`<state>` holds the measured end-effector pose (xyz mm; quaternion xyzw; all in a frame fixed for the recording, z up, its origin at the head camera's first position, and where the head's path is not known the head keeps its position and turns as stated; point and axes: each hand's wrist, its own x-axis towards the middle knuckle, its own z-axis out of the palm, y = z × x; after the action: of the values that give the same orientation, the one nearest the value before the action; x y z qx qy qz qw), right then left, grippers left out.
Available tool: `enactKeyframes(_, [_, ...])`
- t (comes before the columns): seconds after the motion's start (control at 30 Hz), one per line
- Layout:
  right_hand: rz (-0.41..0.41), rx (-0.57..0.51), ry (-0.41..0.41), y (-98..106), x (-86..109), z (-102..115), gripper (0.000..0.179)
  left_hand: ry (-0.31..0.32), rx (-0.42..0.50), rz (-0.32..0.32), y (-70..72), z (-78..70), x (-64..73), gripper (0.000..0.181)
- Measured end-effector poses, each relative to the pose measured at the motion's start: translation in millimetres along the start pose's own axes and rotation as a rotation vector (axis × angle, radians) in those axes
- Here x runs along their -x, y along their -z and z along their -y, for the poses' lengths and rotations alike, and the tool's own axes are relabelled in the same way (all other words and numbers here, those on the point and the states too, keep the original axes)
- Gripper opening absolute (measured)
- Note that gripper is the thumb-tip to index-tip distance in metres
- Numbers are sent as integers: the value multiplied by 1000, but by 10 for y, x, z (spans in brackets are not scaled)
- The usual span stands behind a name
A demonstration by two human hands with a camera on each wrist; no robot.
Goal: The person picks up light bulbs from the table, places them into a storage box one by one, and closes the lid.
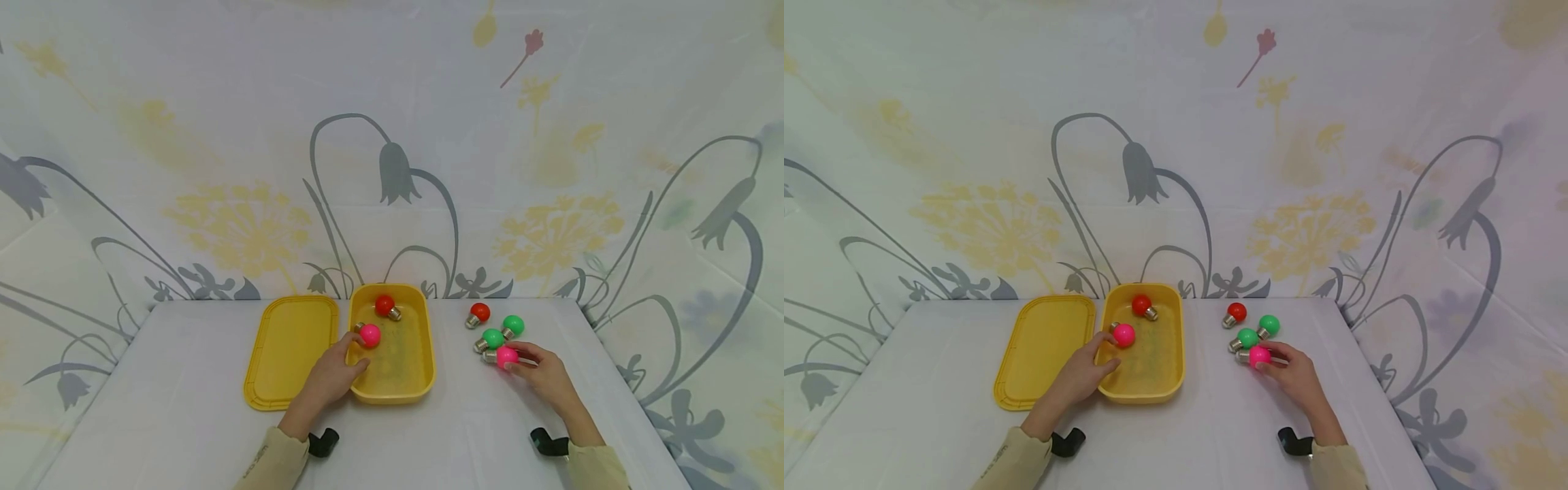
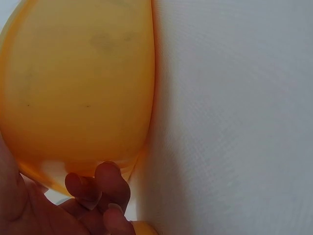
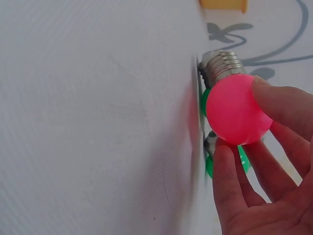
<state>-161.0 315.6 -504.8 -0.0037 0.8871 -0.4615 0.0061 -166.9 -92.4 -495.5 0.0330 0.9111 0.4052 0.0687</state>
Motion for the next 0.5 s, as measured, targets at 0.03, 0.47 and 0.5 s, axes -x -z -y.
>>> enactKeyframes(0.03, [4, -4, 1, -4, 3, 4, 47, 4, 1, 0, 0, 0, 1, 41])
enactKeyframes(0.47, [10, -26, -6, -72, 43, 57, 46, -1, 5, -5, -8, 19, -2, 40])
enactKeyframes(0.5, [11, -23, -1, -76, 44, 59, 46, 0, 5, -8, -8, 21, -1, 40])
